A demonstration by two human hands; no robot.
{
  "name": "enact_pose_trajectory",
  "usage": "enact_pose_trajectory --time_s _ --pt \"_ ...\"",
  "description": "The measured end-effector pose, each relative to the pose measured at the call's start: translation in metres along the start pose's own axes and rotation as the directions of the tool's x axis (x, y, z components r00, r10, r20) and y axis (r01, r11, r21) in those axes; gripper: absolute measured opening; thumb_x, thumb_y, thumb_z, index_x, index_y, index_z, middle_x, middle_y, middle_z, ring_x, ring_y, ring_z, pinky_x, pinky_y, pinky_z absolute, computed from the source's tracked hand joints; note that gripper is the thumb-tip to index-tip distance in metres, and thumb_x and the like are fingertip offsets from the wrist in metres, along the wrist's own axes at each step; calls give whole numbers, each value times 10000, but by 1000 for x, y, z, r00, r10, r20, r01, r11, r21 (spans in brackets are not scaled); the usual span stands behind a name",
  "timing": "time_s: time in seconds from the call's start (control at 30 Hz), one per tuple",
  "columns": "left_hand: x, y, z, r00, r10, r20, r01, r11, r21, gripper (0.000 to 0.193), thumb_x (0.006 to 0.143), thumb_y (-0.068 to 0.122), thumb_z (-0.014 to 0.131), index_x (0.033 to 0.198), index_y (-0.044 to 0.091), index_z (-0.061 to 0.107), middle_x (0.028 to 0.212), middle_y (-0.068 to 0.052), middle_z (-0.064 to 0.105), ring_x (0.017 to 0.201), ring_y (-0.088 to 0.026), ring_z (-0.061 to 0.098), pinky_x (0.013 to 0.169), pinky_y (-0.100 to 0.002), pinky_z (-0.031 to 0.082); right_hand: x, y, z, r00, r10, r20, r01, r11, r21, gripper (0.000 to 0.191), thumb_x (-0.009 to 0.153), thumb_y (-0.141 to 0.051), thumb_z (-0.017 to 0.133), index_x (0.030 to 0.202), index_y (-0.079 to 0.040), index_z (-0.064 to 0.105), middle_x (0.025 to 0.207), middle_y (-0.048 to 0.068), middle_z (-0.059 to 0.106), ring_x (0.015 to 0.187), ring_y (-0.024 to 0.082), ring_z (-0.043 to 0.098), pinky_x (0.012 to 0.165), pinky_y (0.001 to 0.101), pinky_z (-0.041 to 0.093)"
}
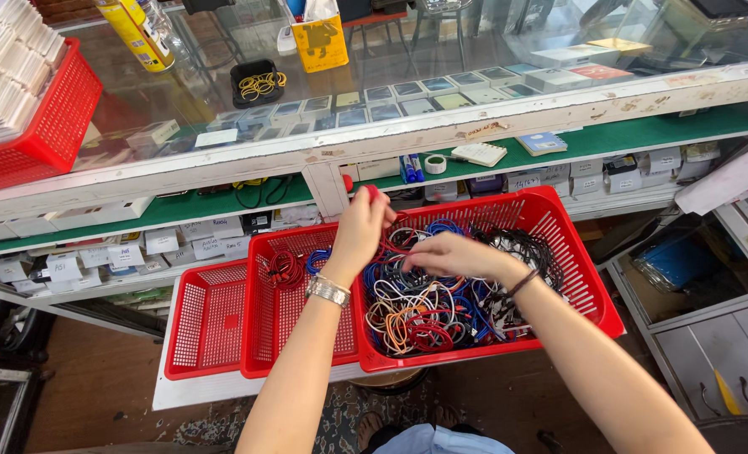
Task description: The person coils cables one at a time, taking each loose cable from a large red basket, wrapping it into a loop by hand, and placing the coiled cable into a smaller red basket beside it. The person repeats this coiling and sorting process continuously across the counter.
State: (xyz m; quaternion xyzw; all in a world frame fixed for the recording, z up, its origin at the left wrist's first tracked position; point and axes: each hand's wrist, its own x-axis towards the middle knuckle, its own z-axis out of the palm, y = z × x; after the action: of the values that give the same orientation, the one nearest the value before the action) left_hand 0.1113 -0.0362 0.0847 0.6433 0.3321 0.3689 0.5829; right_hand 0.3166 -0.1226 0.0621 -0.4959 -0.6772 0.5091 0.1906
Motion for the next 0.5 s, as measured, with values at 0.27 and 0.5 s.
enact_pose_trajectory --time_s 0.27,0.5 --pt "-36 -23 8 791 76 607 290 827 -482 437 1220 336 484 887 78 600 751 46 568 664 -83 561 1013 -403 594 0 17 -53 937 1 -350 48 990 131 336 1018 -313 640 1183 -60 787 828 5 625 744 102 526 672 304 436" --pt "-6 -25 -5 986 145 -87 -124 273 -954 314 1131 237 433 963 71 640 1062 -100 725 1140 -251 662 1211 -478 420 18 10 30 984 -115 -135 20 827 -562 365 1037 -364 441 1281 -174 635 648 119 654 610 304 672 602 453 526"
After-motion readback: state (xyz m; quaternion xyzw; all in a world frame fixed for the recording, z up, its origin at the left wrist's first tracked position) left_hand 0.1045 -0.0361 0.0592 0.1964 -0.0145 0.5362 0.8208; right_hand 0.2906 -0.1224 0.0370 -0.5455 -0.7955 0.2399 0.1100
